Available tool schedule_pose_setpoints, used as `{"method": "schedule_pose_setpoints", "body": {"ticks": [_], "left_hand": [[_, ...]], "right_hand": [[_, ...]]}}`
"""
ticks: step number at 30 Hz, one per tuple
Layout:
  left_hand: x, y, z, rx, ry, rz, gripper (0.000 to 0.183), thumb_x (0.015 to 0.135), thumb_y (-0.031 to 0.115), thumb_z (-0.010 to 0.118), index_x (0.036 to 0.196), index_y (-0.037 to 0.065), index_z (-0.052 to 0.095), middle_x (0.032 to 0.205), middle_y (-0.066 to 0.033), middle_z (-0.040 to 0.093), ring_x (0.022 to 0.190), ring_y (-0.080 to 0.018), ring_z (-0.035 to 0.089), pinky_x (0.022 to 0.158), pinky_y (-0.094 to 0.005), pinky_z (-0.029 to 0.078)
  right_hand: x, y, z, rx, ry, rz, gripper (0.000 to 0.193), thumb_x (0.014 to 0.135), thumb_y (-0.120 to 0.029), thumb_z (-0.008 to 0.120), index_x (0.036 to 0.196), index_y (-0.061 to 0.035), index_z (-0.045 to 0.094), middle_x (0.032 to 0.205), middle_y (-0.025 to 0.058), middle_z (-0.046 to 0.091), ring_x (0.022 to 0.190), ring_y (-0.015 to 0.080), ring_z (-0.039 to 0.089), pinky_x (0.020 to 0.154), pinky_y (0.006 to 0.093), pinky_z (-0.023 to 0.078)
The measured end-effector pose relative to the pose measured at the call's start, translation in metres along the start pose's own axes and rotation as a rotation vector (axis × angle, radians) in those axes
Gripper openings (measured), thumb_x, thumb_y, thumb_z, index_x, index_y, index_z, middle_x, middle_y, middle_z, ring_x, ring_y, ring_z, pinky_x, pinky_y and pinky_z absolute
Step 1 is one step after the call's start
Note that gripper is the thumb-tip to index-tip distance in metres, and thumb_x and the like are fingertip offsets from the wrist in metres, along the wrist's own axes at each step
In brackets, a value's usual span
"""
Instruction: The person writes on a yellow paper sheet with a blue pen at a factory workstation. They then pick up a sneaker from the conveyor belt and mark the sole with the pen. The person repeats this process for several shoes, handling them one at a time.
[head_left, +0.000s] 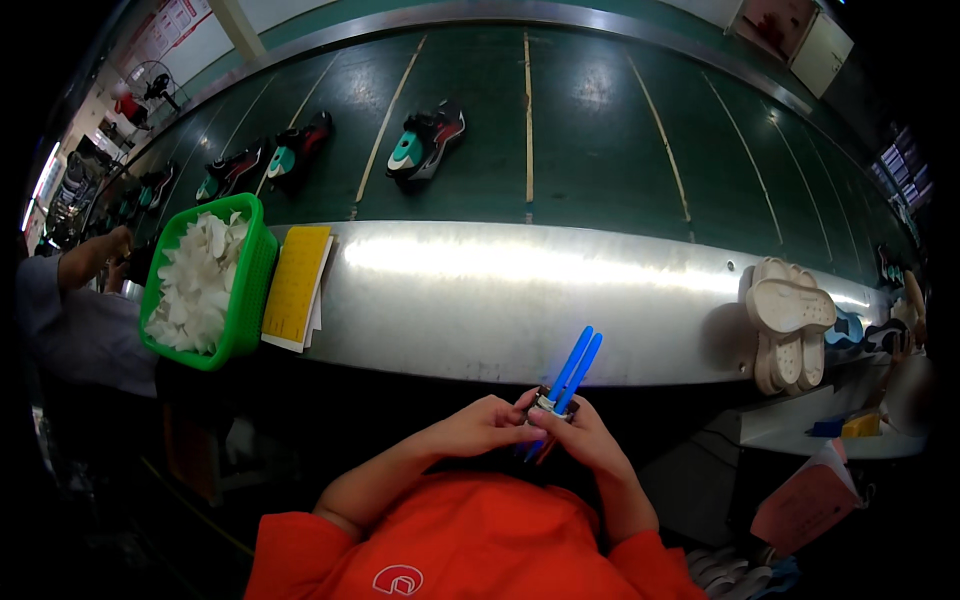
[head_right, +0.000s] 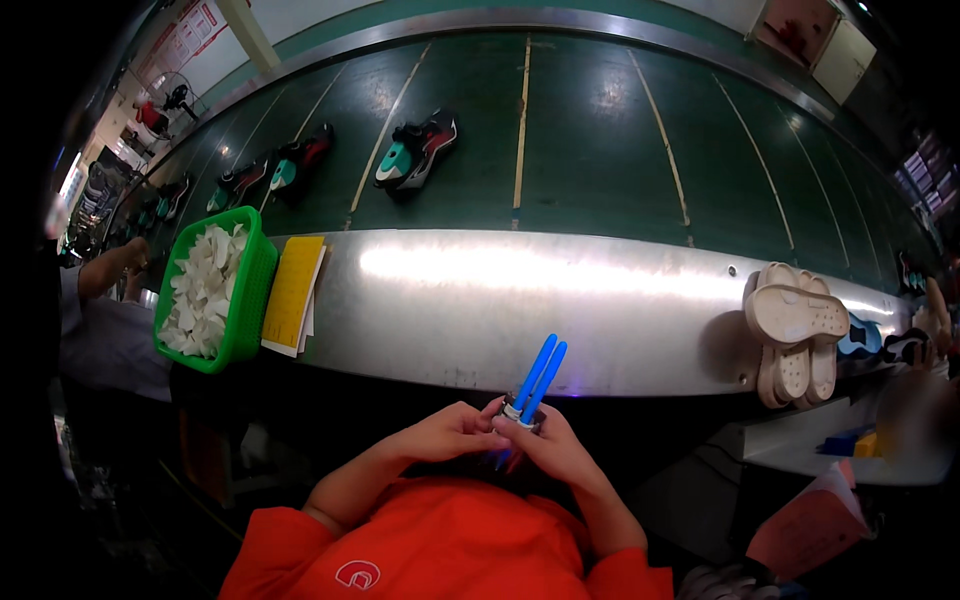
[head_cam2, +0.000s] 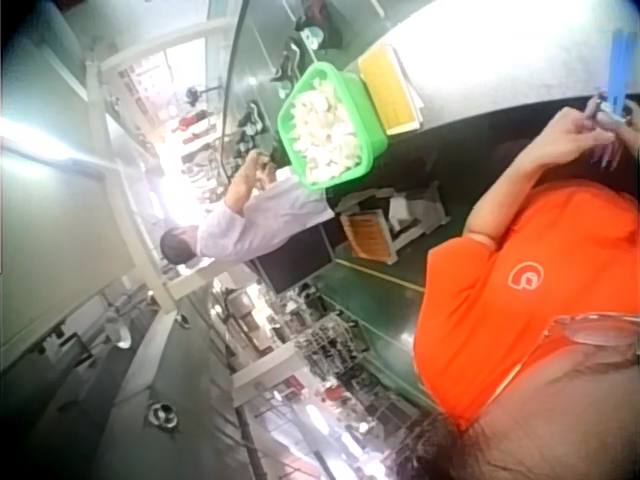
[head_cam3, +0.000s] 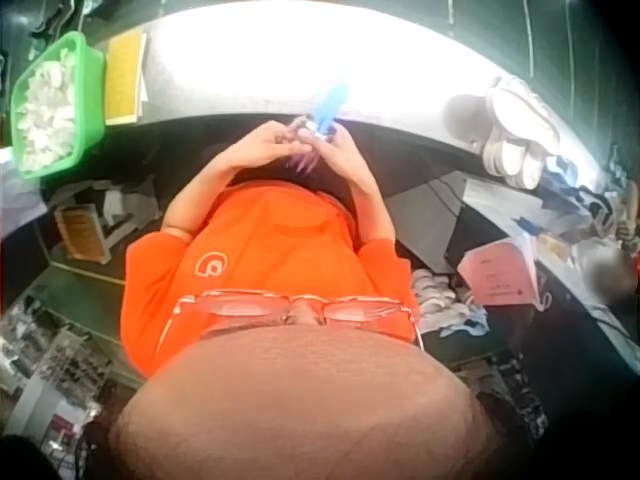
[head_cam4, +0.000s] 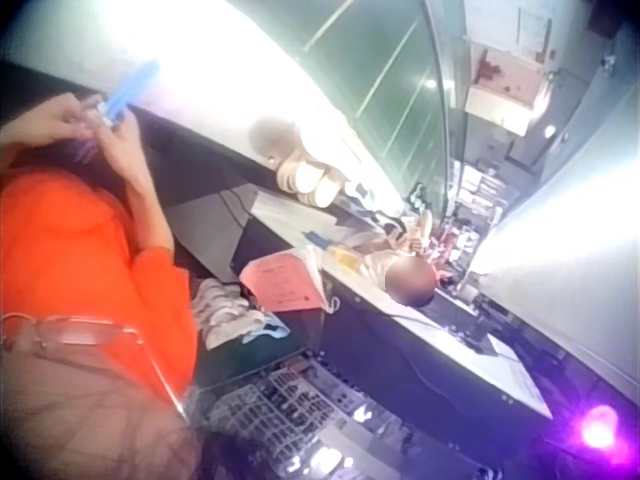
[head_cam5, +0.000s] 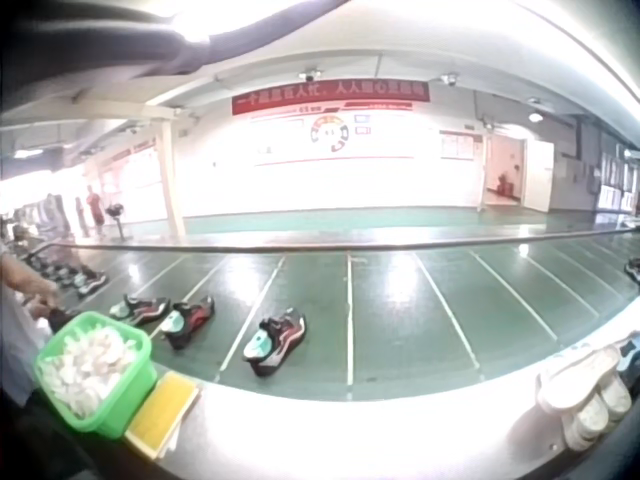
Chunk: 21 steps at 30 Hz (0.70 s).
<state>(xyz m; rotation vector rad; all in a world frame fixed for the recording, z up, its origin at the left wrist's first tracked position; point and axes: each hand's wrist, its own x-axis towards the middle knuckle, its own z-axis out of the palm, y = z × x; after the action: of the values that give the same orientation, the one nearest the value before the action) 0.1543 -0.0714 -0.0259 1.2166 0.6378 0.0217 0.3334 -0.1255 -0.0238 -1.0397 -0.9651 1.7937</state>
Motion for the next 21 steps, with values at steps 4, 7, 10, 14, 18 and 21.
{"method": "schedule_pose_setpoints", "body": {"ticks": [4,7,10,14,18,21], "left_hand": [[0.003,0.016,-0.014,-0.047,0.019,0.067,0.034,0.093,0.025,0.044,0.103,-0.002,0.062,0.093,-0.0067,0.066,0.091,-0.0101,0.056,0.087,-0.0239,0.039],[0.001,0.032,-0.031,0.013,0.102,0.149,0.032,0.093,0.016,0.039,0.116,0.000,0.055,0.104,-0.0106,0.064,0.099,-0.0157,0.056,0.096,-0.0282,0.035],[-0.006,0.039,-0.038,-0.047,0.182,0.159,0.031,0.092,0.015,0.043,0.116,0.000,0.055,0.106,-0.0101,0.063,0.103,-0.0177,0.055,0.095,-0.0295,0.036],[-0.004,0.042,-0.020,-0.054,0.177,0.296,0.033,0.087,0.017,0.054,0.114,-0.001,0.055,0.104,-0.0089,0.063,0.102,-0.0168,0.055,0.092,-0.0295,0.039],[0.008,0.044,-0.002,0.074,0.203,0.321,0.029,0.077,0.021,0.069,0.096,0.001,0.062,0.086,-0.0040,0.063,0.083,-0.0083,0.056,0.078,-0.0238,0.044],[0.013,0.045,0.000,0.171,0.197,0.206,0.025,0.077,0.022,0.070,0.077,-0.001,0.062,0.064,0.0017,0.053,0.063,-0.0037,0.045,0.060,-0.0204,0.040]], "right_hand": [[-0.004,-0.021,-0.006,0.208,0.228,0.088,0.020,0.087,-0.020,0.053,0.100,-0.0044,0.053,0.082,0.0032,0.056,0.069,0.0102,0.057,0.056,0.0211,0.047],[-0.003,-0.031,-0.011,0.263,0.437,-0.116,0.018,0.085,-0.020,0.051,0.093,-0.0039,0.052,0.074,0.0009,0.048,0.065,0.0082,0.052,0.053,0.0203,0.043],[0.000,-0.034,-0.015,0.290,0.474,-0.355,0.020,0.085,-0.020,0.053,0.096,-0.0028,0.052,0.078,0.0028,0.052,0.068,0.0100,0.054,0.061,0.0220,0.045],[-0.001,-0.033,-0.017,0.386,0.374,-0.340,0.022,0.083,-0.021,0.055,0.092,-0.0019,0.052,0.083,0.0037,0.052,0.072,0.0092,0.052,0.066,0.0218,0.043],[0.005,-0.023,-0.008,0.059,0.420,-0.402,0.021,0.082,-0.018,0.058,0.092,0.0001,0.055,0.083,0.0043,0.056,0.075,0.0094,0.055,0.067,0.0222,0.044],[0.002,-0.017,-0.005,0.025,0.341,-0.394,0.020,0.081,-0.013,0.060,0.095,0.0013,0.055,0.084,0.0054,0.059,0.077,0.0112,0.057,0.070,0.0241,0.046]]}}
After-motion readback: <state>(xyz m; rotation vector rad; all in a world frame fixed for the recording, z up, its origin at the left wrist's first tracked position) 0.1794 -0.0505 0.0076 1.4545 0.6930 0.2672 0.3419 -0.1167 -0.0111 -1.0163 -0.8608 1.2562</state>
